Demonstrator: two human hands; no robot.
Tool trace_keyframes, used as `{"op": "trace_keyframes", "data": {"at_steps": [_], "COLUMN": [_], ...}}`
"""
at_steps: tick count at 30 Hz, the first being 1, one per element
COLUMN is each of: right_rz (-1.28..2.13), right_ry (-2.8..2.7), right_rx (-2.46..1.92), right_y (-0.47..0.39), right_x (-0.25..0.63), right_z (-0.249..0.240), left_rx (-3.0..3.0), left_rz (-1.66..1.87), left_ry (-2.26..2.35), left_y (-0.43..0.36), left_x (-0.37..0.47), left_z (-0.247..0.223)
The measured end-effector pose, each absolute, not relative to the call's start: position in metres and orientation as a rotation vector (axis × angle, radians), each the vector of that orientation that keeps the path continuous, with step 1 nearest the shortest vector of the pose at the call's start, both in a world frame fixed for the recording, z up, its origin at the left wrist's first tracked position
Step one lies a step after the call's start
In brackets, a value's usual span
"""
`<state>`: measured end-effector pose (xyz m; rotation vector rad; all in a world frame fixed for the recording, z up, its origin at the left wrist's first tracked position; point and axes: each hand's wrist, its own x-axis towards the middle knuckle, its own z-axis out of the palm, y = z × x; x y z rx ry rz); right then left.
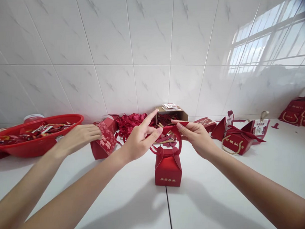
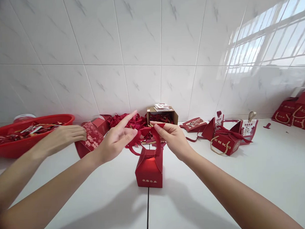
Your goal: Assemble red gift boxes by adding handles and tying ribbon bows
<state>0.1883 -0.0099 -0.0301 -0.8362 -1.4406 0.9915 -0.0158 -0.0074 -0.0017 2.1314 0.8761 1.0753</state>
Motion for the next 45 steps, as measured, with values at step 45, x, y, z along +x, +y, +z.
{"op": "trace_keyframes", "data": {"at_steps": [45], "right_rz": [0.75], "right_ry": [-1.987], "right_rx": [-1.467], "right_y": [-0.022], "right_x": [0.229], "right_z": [-0.103], "left_rx": [2.051], "left_rz": [0.85], "left_ry": [1.137], "left_y": [0.01], "left_x": [-0.027], "left_z": [-0.104]}}
